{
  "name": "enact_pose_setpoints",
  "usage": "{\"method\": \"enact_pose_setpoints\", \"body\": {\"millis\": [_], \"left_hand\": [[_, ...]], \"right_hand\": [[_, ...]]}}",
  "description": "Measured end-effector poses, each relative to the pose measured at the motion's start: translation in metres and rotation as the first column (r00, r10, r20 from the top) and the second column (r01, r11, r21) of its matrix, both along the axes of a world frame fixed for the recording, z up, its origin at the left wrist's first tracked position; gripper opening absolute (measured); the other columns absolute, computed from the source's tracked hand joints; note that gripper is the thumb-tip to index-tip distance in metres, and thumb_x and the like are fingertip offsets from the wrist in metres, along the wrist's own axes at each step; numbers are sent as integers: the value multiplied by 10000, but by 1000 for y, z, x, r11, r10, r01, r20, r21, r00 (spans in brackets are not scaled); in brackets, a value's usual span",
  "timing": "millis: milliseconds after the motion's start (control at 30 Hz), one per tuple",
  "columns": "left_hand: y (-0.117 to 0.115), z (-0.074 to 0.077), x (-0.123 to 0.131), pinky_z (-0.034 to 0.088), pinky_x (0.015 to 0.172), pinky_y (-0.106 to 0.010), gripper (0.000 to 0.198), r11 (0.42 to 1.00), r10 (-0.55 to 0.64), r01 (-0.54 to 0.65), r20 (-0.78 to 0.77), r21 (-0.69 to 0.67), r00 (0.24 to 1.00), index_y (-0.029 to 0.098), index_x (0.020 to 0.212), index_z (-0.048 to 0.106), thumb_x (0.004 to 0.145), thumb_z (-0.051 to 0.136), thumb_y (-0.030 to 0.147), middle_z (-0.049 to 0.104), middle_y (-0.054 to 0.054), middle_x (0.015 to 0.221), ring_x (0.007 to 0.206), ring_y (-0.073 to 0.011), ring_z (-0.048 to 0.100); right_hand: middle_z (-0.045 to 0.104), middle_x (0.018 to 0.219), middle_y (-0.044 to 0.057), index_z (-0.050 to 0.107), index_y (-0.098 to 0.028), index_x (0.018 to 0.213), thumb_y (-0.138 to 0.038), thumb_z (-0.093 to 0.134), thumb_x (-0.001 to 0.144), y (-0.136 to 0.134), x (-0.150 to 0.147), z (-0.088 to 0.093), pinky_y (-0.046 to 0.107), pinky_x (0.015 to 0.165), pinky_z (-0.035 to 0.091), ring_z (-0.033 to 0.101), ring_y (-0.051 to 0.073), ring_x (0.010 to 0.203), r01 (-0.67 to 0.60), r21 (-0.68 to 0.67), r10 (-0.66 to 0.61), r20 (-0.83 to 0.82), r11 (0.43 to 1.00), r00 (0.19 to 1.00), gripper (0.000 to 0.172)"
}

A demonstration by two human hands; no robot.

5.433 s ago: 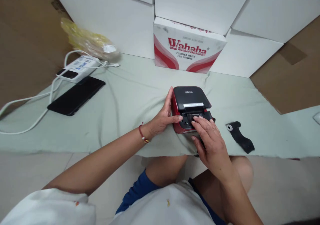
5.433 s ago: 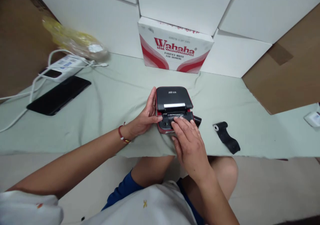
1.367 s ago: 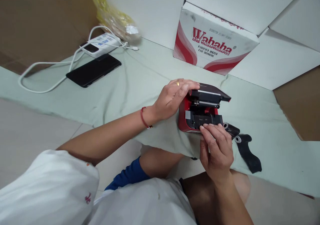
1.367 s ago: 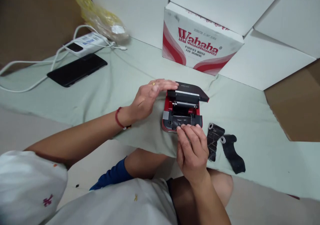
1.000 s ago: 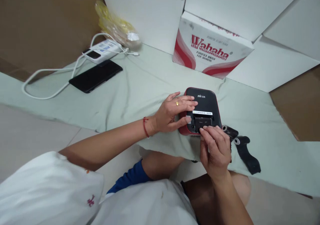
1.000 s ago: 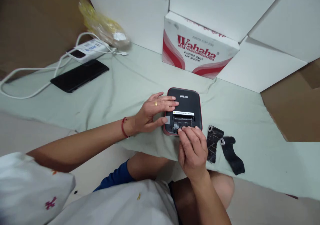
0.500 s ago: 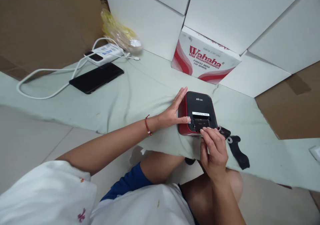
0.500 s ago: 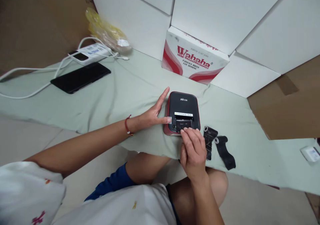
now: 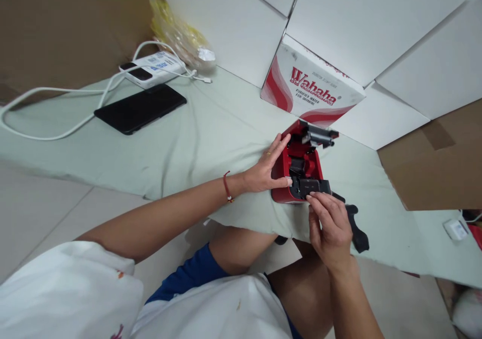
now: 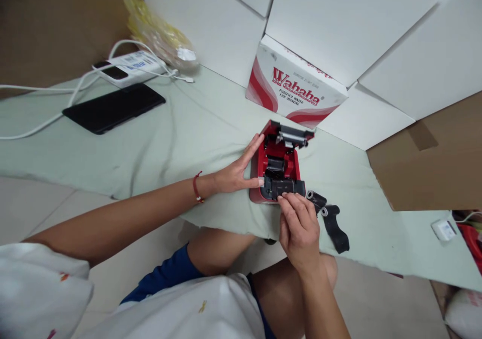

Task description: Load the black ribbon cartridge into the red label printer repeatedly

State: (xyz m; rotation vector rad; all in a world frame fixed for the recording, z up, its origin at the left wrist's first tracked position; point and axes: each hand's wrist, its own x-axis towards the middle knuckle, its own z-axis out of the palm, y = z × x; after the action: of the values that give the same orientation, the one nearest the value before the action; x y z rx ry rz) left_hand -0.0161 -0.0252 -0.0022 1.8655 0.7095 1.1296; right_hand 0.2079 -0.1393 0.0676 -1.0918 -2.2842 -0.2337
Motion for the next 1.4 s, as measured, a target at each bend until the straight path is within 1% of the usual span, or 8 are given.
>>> {"method": "enact_pose_setpoints", "body": {"millis": [200,333,467,600,867,1033,1167,1400], "left_hand": [[2,2,0,216,1297,-558,743,969,215,-229,130,97,968,257,1572,300,952,601,534,252,-165,1695,1604,-335,188],[6,4,-5,480,1014,-416,227,849,523,-527,180,-27,833,200,1056,588,858,485,159,609,-116,1212,1170,-242,566],[5,5,-7,395,686,-294,151,881,467,-459,56,-118,882,204,643,449,668,412,60,518,-1,672,678,-152,483],[5,6,-3,282,588,-274,147,908,386,-385,-24,-168,922,196,538,384,612,391,69,396,37,520,548,-117,364],[10,9,0,259,577,-270,158,908,328,-345,-110,-238,938,196,499,380,573,397,58,370,53,485,529,-115,338],[12,8,-1,240,569,-271,158,915,304,-323,-114,-243,946,195,492,367,555,397,53,357,55,472,523,-113,325],[11,5,-2,242,555,-261,149,918,304,-319,-99,-237,948,191,500,384,565,397,57,364,54,474,519,-109,323],[16,0,0,431,687,-261,169,868,457,-446,-2,-218,889,184,794,588,826,430,132,607,0,751,705,-138,528]], "right_hand": [[729,1223,104,695,-245,1248,-177,591,976,14,21,26,450,997,544,685,252,1137,224,7,-221,-115,975,968,299],[740,1142,140,724,-180,1174,-390,476,1011,48,69,40,412,912,537,695,240,950,607,-175,-620,-27,775,784,363],[780,917,83,801,-212,1020,-349,704,791,78,102,29,341,710,517,675,215,709,595,-468,-522,290,654,802,284],[789,1016,83,811,-242,1046,-269,730,732,87,102,8,304,716,493,706,233,837,573,-560,-404,407,598,819,325],[744,746,63,797,-182,1094,-435,634,886,83,84,46,320,630,489,638,198,618,568,-533,-451,345,627,823,366],[787,1064,69,762,-222,1168,-440,522,989,94,24,74,309,764,528,697,197,841,419,-471,-330,262,776,907,371],[764,1238,50,730,-262,1279,-215,558,931,120,-27,69,331,900,513,713,234,1051,358,-486,-84,498,797,863,391],[765,1166,152,759,-213,1197,-195,665,818,143,-54,51,337,711,485,717,293,936,478,-448,-70,670,756,739,391]]}}
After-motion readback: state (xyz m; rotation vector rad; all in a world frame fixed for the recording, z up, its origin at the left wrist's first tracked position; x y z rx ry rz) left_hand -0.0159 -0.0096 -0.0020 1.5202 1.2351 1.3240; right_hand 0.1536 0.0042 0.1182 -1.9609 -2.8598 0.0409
